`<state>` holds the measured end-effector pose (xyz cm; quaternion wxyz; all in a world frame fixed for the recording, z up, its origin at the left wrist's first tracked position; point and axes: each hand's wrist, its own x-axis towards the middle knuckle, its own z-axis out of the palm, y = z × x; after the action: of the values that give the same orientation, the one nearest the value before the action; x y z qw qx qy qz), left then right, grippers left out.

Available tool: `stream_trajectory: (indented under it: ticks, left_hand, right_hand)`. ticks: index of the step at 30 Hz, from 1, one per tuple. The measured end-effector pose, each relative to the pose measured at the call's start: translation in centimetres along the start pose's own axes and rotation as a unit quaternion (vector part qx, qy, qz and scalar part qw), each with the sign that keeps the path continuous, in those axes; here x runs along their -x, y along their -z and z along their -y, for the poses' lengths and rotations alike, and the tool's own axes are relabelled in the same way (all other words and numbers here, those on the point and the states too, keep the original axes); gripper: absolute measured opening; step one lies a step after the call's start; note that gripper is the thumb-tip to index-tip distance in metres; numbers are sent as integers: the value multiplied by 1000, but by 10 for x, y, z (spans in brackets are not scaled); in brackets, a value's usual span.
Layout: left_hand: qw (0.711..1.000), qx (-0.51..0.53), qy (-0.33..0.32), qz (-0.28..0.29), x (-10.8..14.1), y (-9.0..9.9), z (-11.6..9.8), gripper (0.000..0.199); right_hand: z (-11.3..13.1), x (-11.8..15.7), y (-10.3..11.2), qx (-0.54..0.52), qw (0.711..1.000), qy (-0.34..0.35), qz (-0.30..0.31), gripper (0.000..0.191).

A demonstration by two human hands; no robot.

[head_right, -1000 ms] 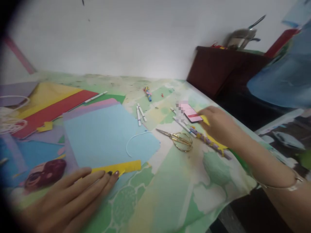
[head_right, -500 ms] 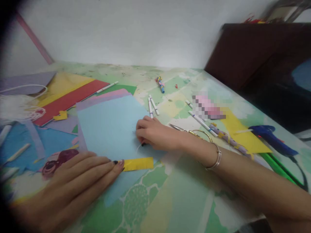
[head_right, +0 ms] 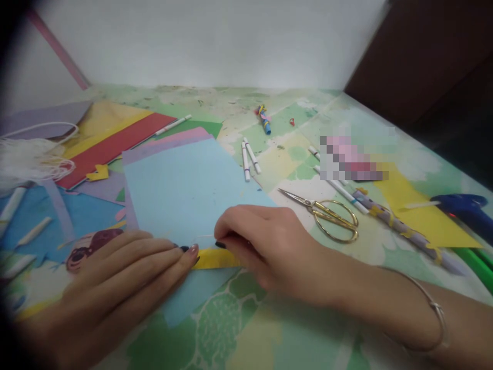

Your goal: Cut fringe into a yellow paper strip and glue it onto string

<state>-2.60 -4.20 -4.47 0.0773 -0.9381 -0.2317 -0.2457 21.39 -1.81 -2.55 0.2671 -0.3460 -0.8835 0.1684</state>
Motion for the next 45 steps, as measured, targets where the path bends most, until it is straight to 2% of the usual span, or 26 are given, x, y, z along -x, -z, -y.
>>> stream_trajectory:
  ticks: [5, 25, 38, 45]
  left_hand:
    - [1000, 9, -3, 15, -1, 1, -1, 33]
    - [999, 15, -34, 23, -1, 1, 5, 31]
    - [999, -3, -40, 14, -3, 2, 7, 29]
    - [999, -4, -42, 5, -1, 2, 4, 27]
  right_hand:
    - [5, 7, 1, 21, 1000, 20, -10, 9]
    - [14, 12, 2, 15, 994, 35, 100, 13]
    - [12, 11, -1, -42, 997, 16, 61, 26]
    - [11, 8, -6, -98, 992, -39, 66, 27]
